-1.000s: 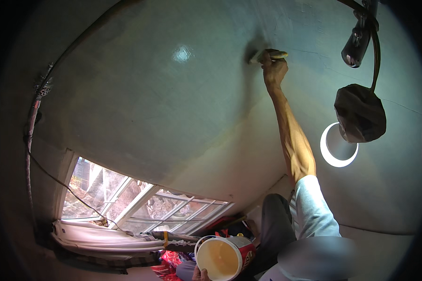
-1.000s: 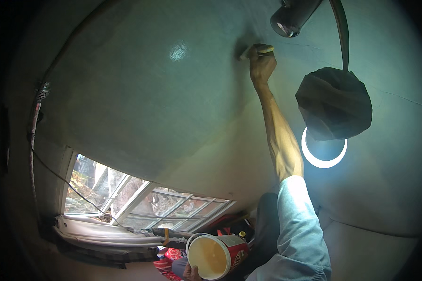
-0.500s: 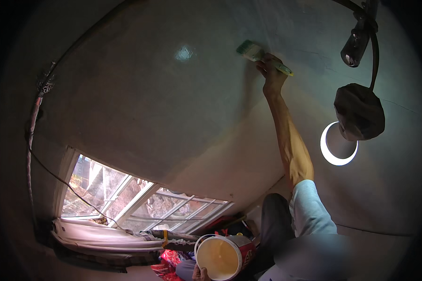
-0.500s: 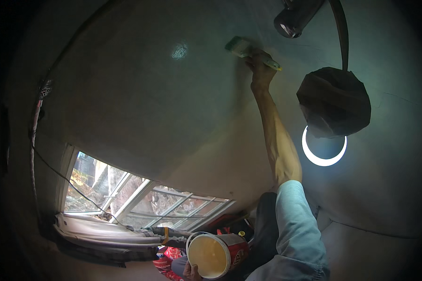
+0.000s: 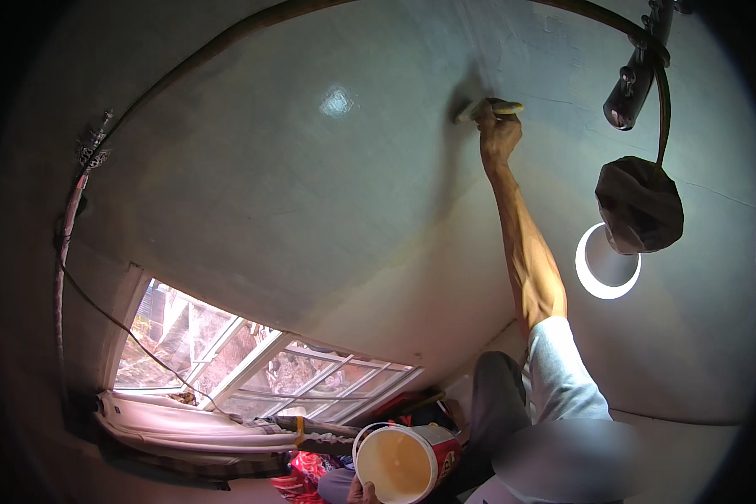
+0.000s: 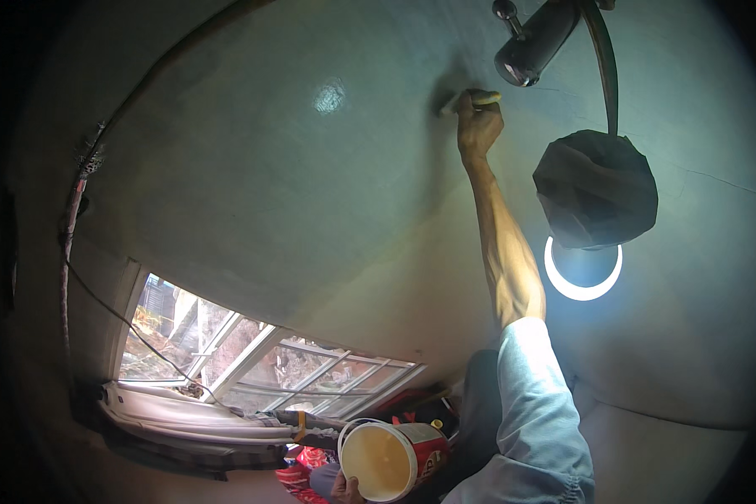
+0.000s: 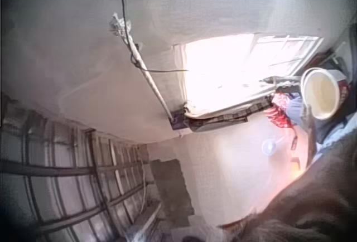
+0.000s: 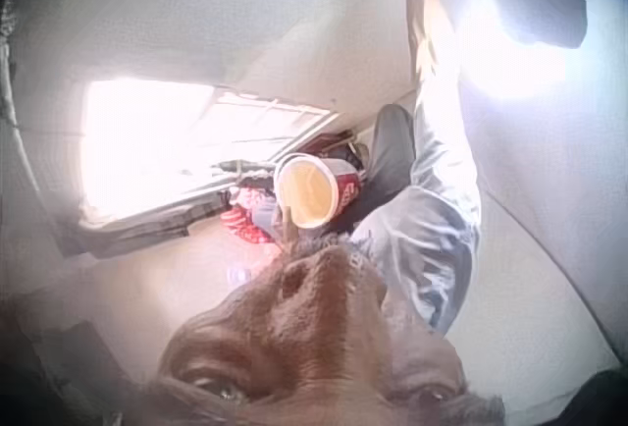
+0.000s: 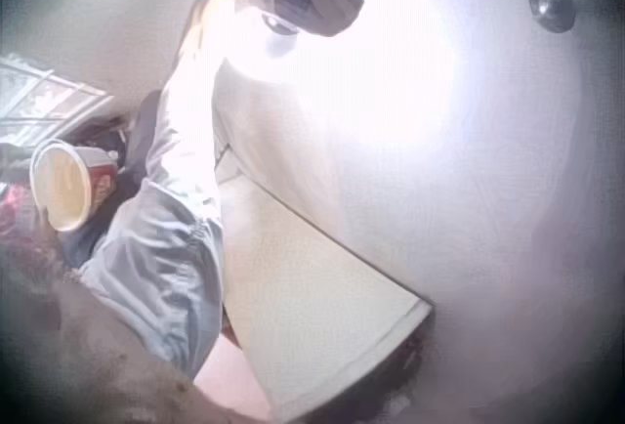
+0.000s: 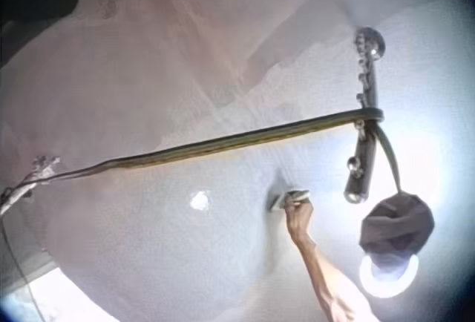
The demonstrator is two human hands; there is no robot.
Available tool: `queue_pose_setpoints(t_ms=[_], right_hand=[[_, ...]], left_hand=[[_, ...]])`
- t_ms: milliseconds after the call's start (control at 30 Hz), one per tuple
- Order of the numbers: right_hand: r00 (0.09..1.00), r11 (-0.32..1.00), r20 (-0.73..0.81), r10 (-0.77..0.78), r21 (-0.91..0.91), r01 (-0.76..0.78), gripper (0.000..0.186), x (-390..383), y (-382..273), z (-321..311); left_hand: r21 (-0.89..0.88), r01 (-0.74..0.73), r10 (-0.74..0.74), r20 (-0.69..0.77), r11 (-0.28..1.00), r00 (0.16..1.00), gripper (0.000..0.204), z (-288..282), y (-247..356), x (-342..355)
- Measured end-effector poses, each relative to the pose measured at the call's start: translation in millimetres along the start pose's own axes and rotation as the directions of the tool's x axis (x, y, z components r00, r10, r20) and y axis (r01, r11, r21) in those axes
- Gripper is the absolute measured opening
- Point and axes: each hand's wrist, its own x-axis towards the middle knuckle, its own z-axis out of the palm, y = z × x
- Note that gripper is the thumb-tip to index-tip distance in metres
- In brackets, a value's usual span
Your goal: The person sits on the floor and paints the ceiling using a paintbrush and a bucket of yellow paint. They repeatedly dip the brush into the bucket and apply paint to the ceiling surface.
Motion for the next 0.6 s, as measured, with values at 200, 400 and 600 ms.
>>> queue_pose_setpoints(t_ms=[200,400,600], right_hand=[[0.992,0.991,0.063,-0.106,-0.073,0.11,0.029,45,-97,34],[0.98,0.728,0.176,0.098,0.658,-0.191,0.035,27,-71,36],[0.945,0.753,0.13,0.299,0.576,-0.317,0.03,-19,8,-20]], left_hand=[[-0.273,0.039,-0.024,0.058,0.961,0.998,0.043,1,24,8],[-0.169,0.05,-0.049,0.011,0.984,0.999,0.042,2,5,5],[-0.09,-0.009,0.011,0.029,0.996,1.0,0.042,1,24,3]])
